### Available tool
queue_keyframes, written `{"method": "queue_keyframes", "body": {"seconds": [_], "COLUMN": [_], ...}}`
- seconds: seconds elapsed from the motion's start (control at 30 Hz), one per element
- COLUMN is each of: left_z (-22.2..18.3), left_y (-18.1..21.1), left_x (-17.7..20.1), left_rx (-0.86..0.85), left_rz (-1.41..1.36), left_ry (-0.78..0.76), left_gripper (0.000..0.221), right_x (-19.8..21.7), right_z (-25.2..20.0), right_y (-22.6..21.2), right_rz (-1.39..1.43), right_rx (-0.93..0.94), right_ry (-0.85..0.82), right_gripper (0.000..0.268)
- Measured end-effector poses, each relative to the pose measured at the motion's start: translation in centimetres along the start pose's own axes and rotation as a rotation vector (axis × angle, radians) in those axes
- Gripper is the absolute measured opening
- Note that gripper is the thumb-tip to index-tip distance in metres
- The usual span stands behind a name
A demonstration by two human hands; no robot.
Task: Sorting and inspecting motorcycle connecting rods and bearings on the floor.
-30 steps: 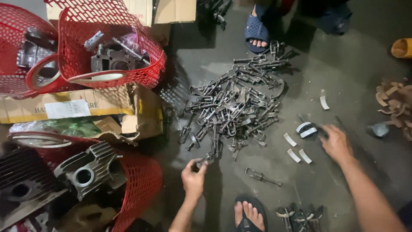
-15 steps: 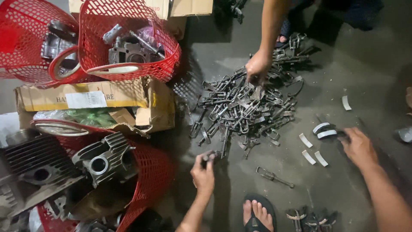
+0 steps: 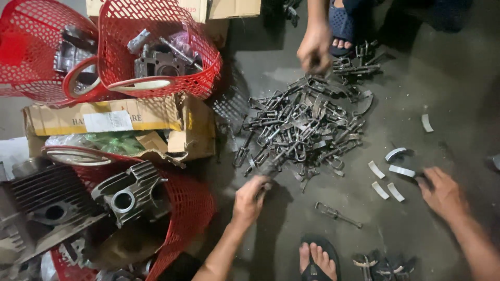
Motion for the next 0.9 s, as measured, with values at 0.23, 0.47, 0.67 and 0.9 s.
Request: {"method": "queue_keyframes", "body": {"seconds": [0.23, 0.47, 0.67, 0.9], "left_z": [-2.2, -3.2, -0.1, 5.6], "left_y": [-3.5, -6.8, -6.3, -5.2], "left_x": [-1.0, -1.9, -2.0, -1.0], "left_rx": [0.153, 0.575, 0.438, 0.823], "left_rz": [-0.013, -0.066, 0.321, 0.577], "left_ry": [0.142, 0.166, 0.436, -0.094], "left_gripper": [0.026, 0.026, 0.05, 0.052], "right_x": [1.7, 0.6, -1.1, -5.1], "right_z": [-1.2, -1.4, -2.7, -5.3], "right_y": [-8.8, -15.4, -16.9, -16.4], "right_rz": [0.239, 0.462, 0.593, 1.03], "right_rx": [-0.043, -0.058, -0.197, -0.391], "right_ry": [0.158, 0.217, 0.151, 0.222], "right_gripper": [0.032, 0.029, 0.026, 0.023]}}
Point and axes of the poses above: each hand's wrist, its own z-axis towards the middle knuckle, its own x-axis out of the back of the hand, y = z × x, the point moved 1 cm from there along z, towards the middle knuckle, and after that the axes turned 13 degrees about x, right-handed, at the moved point
